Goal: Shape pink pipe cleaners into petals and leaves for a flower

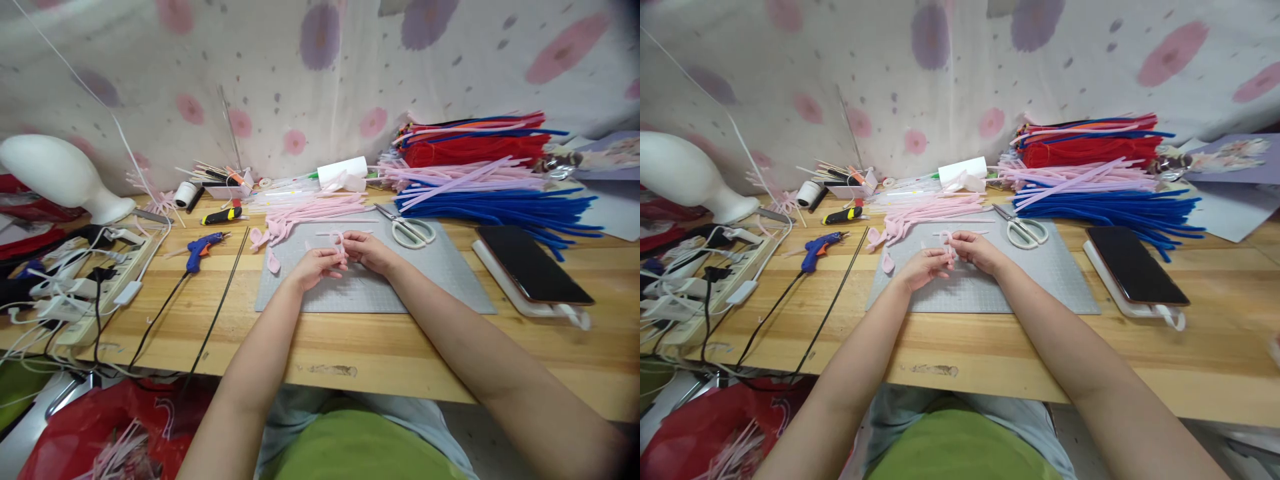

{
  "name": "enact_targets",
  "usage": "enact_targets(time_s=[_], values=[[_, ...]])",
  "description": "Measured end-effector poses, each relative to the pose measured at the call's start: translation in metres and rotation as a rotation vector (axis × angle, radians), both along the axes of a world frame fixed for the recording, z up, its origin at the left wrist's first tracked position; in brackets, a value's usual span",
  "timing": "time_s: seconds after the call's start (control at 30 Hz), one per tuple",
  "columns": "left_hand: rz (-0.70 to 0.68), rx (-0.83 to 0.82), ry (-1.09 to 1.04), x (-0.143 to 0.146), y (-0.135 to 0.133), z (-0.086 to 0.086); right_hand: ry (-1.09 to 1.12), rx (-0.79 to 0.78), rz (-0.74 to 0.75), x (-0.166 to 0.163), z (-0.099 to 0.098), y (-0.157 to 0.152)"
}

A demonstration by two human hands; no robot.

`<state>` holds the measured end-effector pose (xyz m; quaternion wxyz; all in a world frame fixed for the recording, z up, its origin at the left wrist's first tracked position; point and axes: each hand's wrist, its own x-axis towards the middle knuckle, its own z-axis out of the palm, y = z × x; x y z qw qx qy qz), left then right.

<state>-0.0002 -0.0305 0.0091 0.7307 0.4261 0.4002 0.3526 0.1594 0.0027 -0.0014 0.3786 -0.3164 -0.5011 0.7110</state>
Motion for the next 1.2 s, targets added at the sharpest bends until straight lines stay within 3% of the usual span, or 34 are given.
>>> enact_targets(time_s=[0.2,0.83,1.2], values=[[-0.094,-0.009,-0.076,0.001,0.000,-0.001,0.117,-0.123,0.191,0.002,0.000,-0.001],[0.054,-0.035,-0.086,0.010,0.001,0.000,0.306,-0.110,-0.139,-0.003,0.005,0.001],[0.090,-0.010,-0.044,0.010,0.002,-0.003,0.321,-0.095,-0.186,-0.002,0.005,0.003]])
